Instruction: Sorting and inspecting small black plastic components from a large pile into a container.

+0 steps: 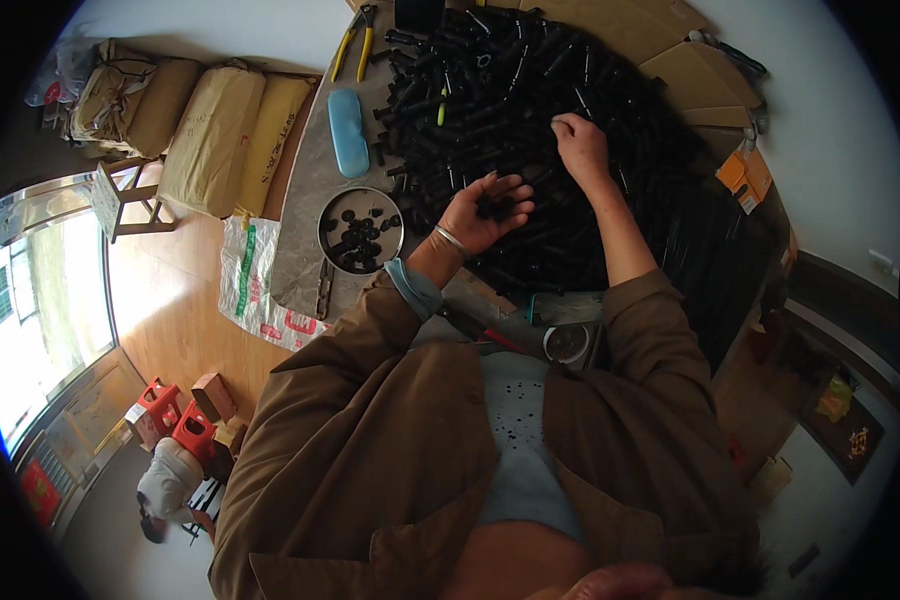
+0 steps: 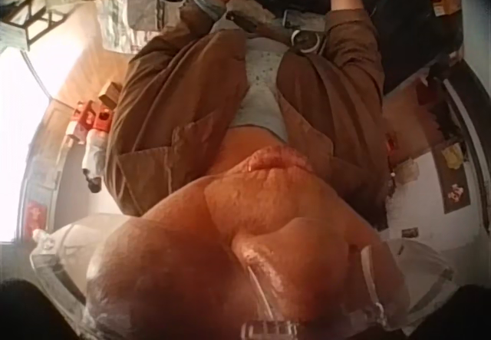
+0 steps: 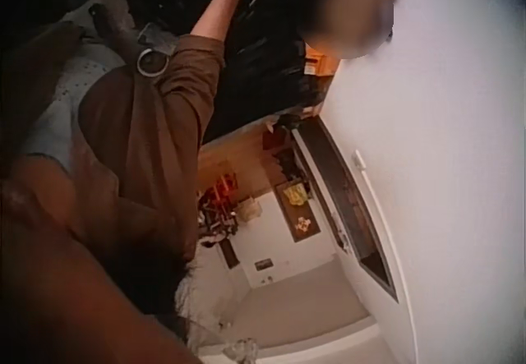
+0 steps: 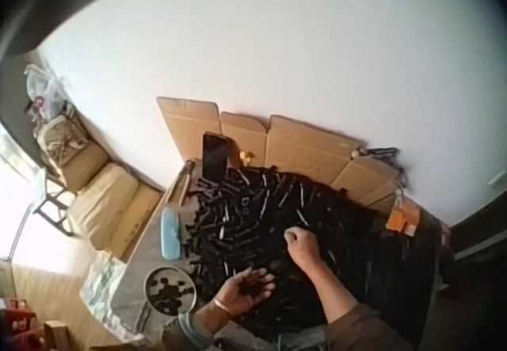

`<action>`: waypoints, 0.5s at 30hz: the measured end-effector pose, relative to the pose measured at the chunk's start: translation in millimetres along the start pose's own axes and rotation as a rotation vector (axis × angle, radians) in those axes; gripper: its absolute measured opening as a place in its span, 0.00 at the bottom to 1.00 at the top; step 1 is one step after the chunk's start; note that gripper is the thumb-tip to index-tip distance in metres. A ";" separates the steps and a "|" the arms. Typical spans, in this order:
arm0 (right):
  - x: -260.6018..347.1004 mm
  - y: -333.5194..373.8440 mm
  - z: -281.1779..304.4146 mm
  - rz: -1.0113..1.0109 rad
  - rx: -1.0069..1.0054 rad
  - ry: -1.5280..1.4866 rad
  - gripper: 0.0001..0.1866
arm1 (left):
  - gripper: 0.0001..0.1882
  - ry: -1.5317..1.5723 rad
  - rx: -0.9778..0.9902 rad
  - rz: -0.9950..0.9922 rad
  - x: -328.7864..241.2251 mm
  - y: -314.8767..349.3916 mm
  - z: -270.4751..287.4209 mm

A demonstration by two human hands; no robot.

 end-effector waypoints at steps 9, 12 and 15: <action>23.4 -12.0 -15.1 -0.222 0.046 0.307 0.19 | 0.21 -0.004 0.020 -0.027 -5.2 5.8 7.3; 36.3 -18.2 -16.8 -0.282 0.157 0.356 0.17 | 0.22 0.002 -0.005 -0.023 -3.4 3.0 3.9; 44.6 -30.8 -20.8 -0.206 0.203 0.531 0.16 | 0.22 -0.028 0.002 -0.014 -2.2 2.7 2.9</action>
Point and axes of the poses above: each hand's wrist, its own y-axis away from the middle knuckle, its own z-axis out of the back of the hand, x = y × z, the point moved 5 cm from there along -y, towards the middle knuckle, and after that the axes turned 13 degrees about x, right-handed, at the moved point
